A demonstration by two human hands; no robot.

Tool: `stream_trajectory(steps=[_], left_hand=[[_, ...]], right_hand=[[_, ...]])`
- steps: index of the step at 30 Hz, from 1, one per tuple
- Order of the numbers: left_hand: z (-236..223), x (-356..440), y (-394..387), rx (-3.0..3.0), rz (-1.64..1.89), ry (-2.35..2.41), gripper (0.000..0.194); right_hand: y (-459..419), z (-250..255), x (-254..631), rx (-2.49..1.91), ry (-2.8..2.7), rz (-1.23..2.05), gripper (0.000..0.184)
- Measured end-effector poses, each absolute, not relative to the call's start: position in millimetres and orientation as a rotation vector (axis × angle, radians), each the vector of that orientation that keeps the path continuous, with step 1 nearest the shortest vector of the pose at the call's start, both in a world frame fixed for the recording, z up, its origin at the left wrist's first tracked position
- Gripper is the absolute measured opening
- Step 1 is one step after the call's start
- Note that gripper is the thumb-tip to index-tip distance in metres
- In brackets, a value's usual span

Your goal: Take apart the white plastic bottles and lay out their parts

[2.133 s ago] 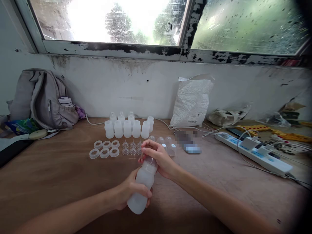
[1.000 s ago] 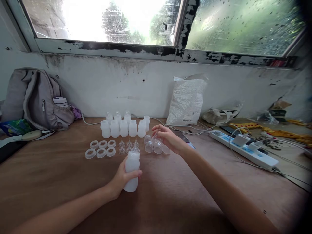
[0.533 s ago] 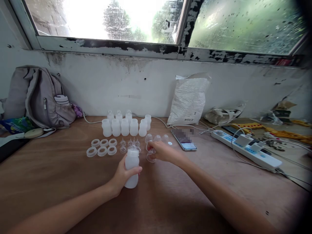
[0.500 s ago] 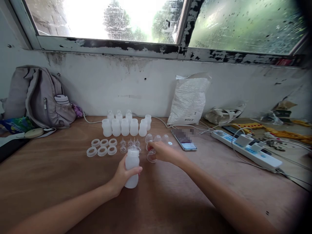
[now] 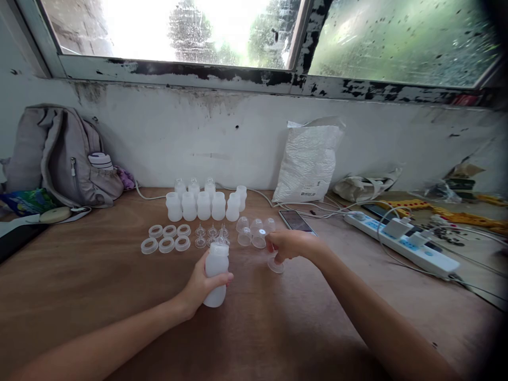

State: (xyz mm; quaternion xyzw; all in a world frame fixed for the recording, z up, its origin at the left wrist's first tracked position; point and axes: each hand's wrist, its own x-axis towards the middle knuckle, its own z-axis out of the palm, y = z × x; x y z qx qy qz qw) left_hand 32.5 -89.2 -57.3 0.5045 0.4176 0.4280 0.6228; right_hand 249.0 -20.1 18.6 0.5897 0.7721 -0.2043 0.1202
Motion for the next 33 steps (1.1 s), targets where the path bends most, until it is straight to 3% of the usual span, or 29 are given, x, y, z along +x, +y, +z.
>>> stream_trajectory(steps=[14,18,26,33], left_hand=[[-58.6,32.1,-88.9,1.187,0.981,0.937,0.031],[-60.5,32.1,-88.6,1.218,0.975,0.928,0.031],[-62.6,33.9,-88.4,1.301,0.961,0.932,0.036],[-62.4,33.2,-89.5,1.411,0.931,0.909,0.023]], right_hand=[[-2.1,17.7,269.3,1.741,2.334,-0.375,0.019],[-10.0,28.7,262.2,1.681,2.633,-0.531,0.019],[-41.3,32.8,214.2,1.351,2.955,-1.068,0.037],[-58.0,0.1,183.4,1.523,3.03,-0.876,0.041]])
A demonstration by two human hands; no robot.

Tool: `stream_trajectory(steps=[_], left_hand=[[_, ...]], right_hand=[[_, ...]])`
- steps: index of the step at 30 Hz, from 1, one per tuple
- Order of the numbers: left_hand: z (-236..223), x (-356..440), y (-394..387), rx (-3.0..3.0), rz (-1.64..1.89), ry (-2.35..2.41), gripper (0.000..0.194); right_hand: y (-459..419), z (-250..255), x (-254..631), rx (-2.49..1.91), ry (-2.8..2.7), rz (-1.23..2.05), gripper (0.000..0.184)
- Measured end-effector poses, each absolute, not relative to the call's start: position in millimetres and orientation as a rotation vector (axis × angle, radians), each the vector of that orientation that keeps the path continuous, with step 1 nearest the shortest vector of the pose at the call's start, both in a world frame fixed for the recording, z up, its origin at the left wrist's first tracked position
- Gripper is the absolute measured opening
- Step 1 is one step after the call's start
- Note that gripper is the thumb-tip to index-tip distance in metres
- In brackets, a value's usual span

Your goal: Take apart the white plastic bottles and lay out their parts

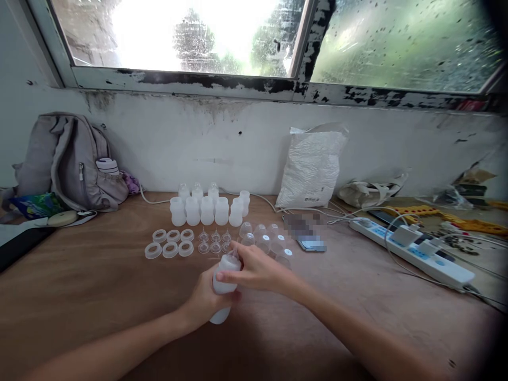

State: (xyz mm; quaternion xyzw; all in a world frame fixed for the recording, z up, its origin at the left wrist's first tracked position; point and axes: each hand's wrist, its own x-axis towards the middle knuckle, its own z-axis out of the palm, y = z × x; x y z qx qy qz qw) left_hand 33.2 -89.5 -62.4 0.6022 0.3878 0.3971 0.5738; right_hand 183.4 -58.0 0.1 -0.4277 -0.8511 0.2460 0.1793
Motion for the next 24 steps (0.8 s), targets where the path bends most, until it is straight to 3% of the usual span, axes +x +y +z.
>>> stream_trajectory(steps=[5,12,24], left_hand=[[-62.5,32.0,-90.9,1.465,0.827,0.891,0.015],[-56.2,31.4,-91.7,1.541,0.857,0.979,0.024],[-50.7,25.5,-90.6,1.356,0.551,0.691,0.014]], right_hand=[[-63.0,-2.9,173.2,-1.274,-2.255,0.649,0.04],[-67.6,-13.2,166.3,-1.163,-2.005,0.72,0.025],[-81.4,-14.3,163.6,-0.972,-1.906,0.74,0.027]])
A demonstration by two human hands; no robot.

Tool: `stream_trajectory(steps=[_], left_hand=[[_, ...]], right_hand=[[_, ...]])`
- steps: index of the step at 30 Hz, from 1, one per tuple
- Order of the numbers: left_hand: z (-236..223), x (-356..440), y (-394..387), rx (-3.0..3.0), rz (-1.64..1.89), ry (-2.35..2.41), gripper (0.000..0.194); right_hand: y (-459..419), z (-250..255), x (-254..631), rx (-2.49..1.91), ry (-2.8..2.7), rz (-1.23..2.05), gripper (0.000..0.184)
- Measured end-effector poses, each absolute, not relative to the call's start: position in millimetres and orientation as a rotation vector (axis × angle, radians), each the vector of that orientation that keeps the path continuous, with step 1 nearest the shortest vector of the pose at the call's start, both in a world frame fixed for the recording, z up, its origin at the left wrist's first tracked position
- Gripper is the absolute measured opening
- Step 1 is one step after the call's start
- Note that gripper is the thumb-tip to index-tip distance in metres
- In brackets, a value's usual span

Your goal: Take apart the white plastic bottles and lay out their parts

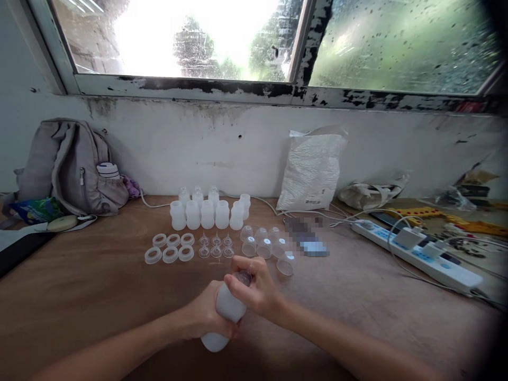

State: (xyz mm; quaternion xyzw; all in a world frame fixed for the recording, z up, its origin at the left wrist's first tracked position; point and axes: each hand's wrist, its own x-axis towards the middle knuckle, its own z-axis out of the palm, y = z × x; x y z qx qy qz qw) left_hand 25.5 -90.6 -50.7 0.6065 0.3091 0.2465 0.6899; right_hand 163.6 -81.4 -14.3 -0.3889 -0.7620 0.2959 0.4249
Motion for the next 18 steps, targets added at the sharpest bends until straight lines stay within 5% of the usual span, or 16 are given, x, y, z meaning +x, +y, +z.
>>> stream_trajectory(steps=[8,13,18], left_hand=[[-51.2,19.2,-99.0,0.921,0.123,0.319,0.032],[-51.3,18.6,-79.1,1.342,0.739,0.764,0.016],[-58.1,13.7,-55.2,1.762,0.963,1.183,0.031]], right_hand=[[-90.7,-7.9,165.5,-0.686,-1.945,0.97,0.021],[-61.0,-16.0,171.1,-0.813,-1.837,1.145,0.028],[-36.9,-34.4,175.7,-1.124,-1.851,0.982,0.034]])
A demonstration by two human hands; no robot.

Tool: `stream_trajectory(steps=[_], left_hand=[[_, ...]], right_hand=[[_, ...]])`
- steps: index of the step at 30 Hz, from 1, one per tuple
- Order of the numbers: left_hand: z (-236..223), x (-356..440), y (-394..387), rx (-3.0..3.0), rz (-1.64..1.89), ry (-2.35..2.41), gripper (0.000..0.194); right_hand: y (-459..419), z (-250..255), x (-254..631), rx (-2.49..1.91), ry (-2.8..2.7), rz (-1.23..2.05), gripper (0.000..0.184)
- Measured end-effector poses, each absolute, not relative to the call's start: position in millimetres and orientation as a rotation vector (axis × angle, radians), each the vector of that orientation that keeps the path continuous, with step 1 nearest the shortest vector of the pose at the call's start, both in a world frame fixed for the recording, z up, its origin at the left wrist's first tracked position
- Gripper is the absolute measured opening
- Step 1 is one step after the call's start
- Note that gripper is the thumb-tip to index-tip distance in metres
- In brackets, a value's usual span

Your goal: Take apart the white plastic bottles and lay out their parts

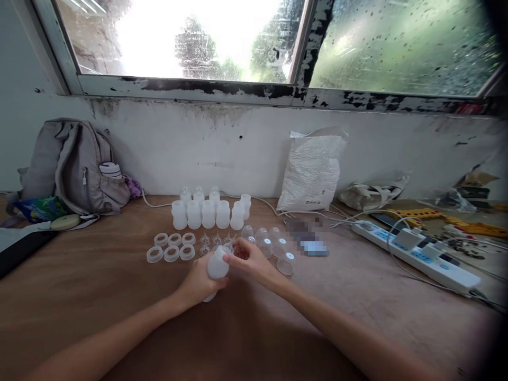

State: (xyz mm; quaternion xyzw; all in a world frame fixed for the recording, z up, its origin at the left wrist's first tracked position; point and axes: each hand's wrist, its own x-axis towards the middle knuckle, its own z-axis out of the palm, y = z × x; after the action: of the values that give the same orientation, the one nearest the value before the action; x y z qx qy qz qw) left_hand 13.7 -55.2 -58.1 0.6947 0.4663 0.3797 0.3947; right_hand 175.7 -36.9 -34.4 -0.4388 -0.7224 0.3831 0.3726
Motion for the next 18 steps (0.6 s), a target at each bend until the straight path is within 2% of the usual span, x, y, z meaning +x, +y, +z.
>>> stream_trajectory(steps=[5,9,12,14,18], left_hand=[[-55.9,11.0,-56.0,1.769,0.899,1.116,0.03],[-44.3,2.1,-55.7,1.366,0.539,0.76,0.023],[-39.1,-7.3,-52.8,1.141,0.314,0.522,0.028],[-36.9,-11.2,-51.1,1.16,0.276,0.513,0.028],[-31.8,-11.7,-48.9,1.256,0.217,0.673,0.024]], right_hand=[[-39.7,-33.0,175.2,-1.091,-1.92,0.956,0.035],[-42.1,-13.2,182.1,-0.85,-1.99,1.318,0.03],[-44.6,3.9,189.0,-0.771,-2.056,1.508,0.038],[-45.5,11.2,192.9,-0.835,-2.081,1.509,0.045],[-42.1,12.4,199.8,-1.051,-2.077,1.417,0.041]])
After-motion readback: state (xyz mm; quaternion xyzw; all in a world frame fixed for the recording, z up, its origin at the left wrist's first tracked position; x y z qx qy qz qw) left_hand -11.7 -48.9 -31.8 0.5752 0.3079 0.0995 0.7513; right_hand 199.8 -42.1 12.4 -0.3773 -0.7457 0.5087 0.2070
